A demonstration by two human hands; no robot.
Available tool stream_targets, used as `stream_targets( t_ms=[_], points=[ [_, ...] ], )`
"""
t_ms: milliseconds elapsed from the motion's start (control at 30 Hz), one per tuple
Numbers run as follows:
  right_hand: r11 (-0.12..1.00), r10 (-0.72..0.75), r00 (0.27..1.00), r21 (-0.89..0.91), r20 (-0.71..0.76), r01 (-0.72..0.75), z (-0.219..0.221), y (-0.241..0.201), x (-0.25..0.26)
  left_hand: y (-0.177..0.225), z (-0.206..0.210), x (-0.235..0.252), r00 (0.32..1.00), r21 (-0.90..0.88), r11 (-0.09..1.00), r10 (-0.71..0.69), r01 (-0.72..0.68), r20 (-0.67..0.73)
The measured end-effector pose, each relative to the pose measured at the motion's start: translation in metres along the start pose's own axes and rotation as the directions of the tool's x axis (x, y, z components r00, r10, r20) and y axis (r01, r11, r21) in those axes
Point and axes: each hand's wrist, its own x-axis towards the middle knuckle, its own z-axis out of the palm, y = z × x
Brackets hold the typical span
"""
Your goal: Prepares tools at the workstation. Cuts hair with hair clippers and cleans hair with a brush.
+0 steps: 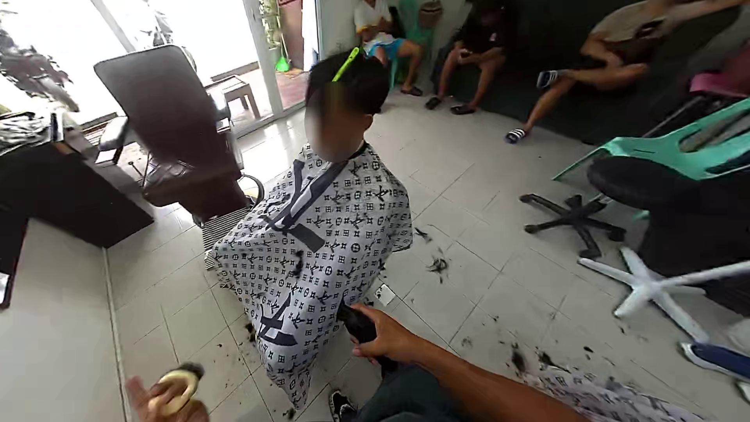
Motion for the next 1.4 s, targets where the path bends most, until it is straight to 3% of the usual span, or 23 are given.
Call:
stream_targets(
  t_ms=[67,133,200,267,333,367,433,467,500,533,633,700,767,833,900,933,1033,1133,1200,1267,1300,1333,1400],
  points=[
    [0.998,-0.036,0.996,0.056,-0.079,0.041,-0.020,-0.012,0.001,-0.056,0.044,0.040,0.984,-0.029,0.989,-0.144,0.148,0.102],
    [0.987,-0.083,0.983,0.122,-0.163,0.103,-0.044,-0.020,0.004,-0.101,0.088,0.073,0.978,0.040,0.978,-0.205,0.204,0.037],
    [0.970,-0.111,0.965,0.183,-0.240,0.157,-0.073,-0.026,0.008,-0.132,0.137,0.116,0.975,0.227,0.958,-0.139,0.177,-0.173],
    [0.954,-0.116,0.951,0.235,-0.287,0.188,-0.106,-0.027,0.011,-0.157,0.186,0.165,0.990,0.513,0.857,0.021,0.054,-0.139],
    [0.940,-0.100,0.946,0.283,-0.308,0.192,-0.142,-0.026,0.012,-0.183,0.235,0.204,0.991,0.833,0.540,0.011,-0.118,0.133],
    [0.934,-0.084,0.947,0.306,-0.311,0.183,-0.160,-0.027,0.013,-0.192,0.261,0.223,0.944,0.919,0.325,-0.164,-0.224,0.288],
    [0.918,-0.052,0.951,0.361,-0.303,0.165,-0.193,-0.027,0.013,-0.208,0.324,0.263,0.675,0.882,0.031,-0.632,-0.469,0.381],
    [0.905,-0.033,0.957,0.397,-0.289,0.151,-0.207,-0.027,0.013,-0.217,0.352,0.282,0.529,0.844,0.026,-0.769,-0.536,0.360],
    [0.893,-0.011,0.961,0.430,-0.275,0.133,-0.222,-0.029,0.013,-0.226,0.373,0.298,0.447,0.837,0.099,-0.808,-0.539,0.384],
    [0.886,0.001,0.965,0.448,-0.264,0.122,-0.237,-0.033,0.013,-0.232,0.389,0.312,0.444,0.852,0.201,-0.782,-0.484,0.437],
    [0.853,-0.031,0.966,0.496,-0.258,0.160,-0.273,-0.044,0.017,-0.237,0.413,0.345,0.641,0.832,0.489,-0.557,-0.261,0.528],
    [0.785,-0.090,0.964,0.578,-0.252,0.224,-0.286,-0.052,0.020,-0.236,0.417,0.358,0.693,0.893,0.427,-0.602,-0.140,0.397],
    [0.711,-0.170,0.961,0.648,-0.219,0.274,-0.295,-0.056,0.027,-0.233,0.416,0.358,0.632,0.964,0.250,-0.735,-0.087,0.247],
    [0.723,-0.203,0.965,0.638,-0.168,0.263,-0.303,-0.064,0.035,-0.231,0.417,0.354,0.612,0.939,0.342,-0.738,-0.022,0.283],
    [0.792,-0.193,0.973,0.566,-0.125,0.230,-0.307,-0.080,0.044,-0.229,0.420,0.361,0.662,0.852,0.521,-0.656,0.050,0.362],
    [0.812,-0.190,0.974,0.538,-0.122,0.226,-0.306,-0.088,0.049,-0.228,0.419,0.365,0.658,0.846,0.528,-0.664,0.077,0.355],
    [0.707,-0.340,0.924,0.600,-0.174,0.374,-0.301,-0.109,0.065,-0.220,0.417,0.369,0.528,0.933,0.354,-0.805,0.063,0.270],
    [0.542,-0.508,0.845,0.701,-0.166,0.464,-0.296,-0.126,0.083,-0.214,0.417,0.381,0.591,0.851,0.524,-0.697,0.034,0.405],
    [0.590,-0.493,0.861,0.678,-0.127,0.438,-0.291,-0.137,0.092,-0.215,0.414,0.386,0.554,0.883,0.467,-0.747,0.044,0.367],
    [0.658,-0.460,0.884,0.634,-0.089,0.406,-0.288,-0.143,0.100,-0.212,0.412,0.385,0.421,0.949,0.316,-0.861,0.001,0.286],
    [0.674,-0.455,0.885,0.613,-0.094,0.412,-0.286,-0.146,0.103,-0.209,0.411,0.384,0.390,0.948,0.317,-0.870,-0.025,0.301],
    [0.678,-0.455,0.883,0.598,-0.114,0.427,-0.284,-0.149,0.107,-0.204,0.411,0.384,0.400,0.926,0.374,-0.842,-0.049,0.362],
    [0.673,-0.477,0.863,0.562,-0.166,0.480,-0.278,-0.153,0.115,-0.193,0.410,0.386,0.526,0.833,0.545,-0.684,-0.091,0.505]
  ],
)
